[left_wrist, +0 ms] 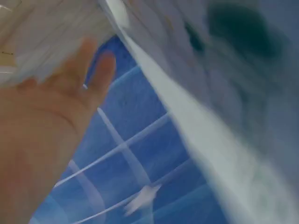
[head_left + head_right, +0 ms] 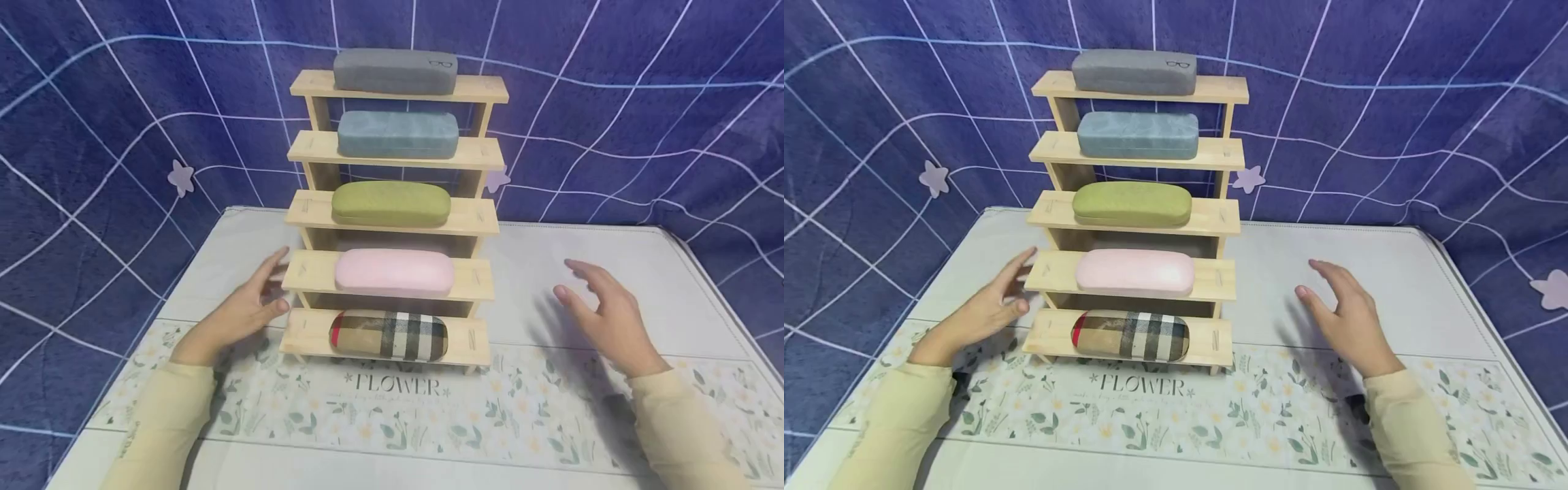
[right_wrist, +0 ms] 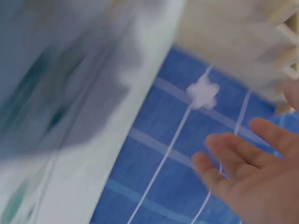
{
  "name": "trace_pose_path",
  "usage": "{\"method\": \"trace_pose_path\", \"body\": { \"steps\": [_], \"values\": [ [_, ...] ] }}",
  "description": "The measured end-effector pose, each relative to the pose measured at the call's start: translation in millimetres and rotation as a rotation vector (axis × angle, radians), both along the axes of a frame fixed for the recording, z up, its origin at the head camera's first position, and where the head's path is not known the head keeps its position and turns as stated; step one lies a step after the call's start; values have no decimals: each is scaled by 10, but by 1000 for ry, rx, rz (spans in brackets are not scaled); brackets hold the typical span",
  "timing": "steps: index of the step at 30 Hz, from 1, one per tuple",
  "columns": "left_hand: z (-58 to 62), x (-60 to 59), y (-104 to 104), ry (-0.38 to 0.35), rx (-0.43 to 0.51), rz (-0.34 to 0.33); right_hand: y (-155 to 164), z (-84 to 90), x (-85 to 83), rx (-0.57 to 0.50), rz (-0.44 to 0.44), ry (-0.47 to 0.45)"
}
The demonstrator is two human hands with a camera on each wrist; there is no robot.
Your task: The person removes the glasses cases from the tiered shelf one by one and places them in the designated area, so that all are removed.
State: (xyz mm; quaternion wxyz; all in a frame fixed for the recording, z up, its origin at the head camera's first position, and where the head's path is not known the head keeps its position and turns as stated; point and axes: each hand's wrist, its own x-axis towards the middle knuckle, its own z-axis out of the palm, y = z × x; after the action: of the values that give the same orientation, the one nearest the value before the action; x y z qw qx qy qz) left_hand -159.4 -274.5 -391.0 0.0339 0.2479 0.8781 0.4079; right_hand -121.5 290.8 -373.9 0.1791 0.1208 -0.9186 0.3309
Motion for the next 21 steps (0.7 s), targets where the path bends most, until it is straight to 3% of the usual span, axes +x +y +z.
{"method": "trace_pose_path", "body": {
  "steps": [4, 7, 9, 13, 21],
  "values": [
    [25, 81, 57, -363, 207, -184, -314, 67, 161, -149, 68, 157],
    [61, 125, 61, -546, 260, -237, -544, 87, 242, -248, 187, 204],
    [68, 141, 43, -595, 253, -247, -695, 77, 283, -306, 261, 188],
    [38, 149, 3, -612, 214, -264, -957, 2, 362, -382, 363, 79],
    [-61, 123, -22, -613, 237, -303, -1268, -92, 432, -383, 413, -108]
  ]
}}
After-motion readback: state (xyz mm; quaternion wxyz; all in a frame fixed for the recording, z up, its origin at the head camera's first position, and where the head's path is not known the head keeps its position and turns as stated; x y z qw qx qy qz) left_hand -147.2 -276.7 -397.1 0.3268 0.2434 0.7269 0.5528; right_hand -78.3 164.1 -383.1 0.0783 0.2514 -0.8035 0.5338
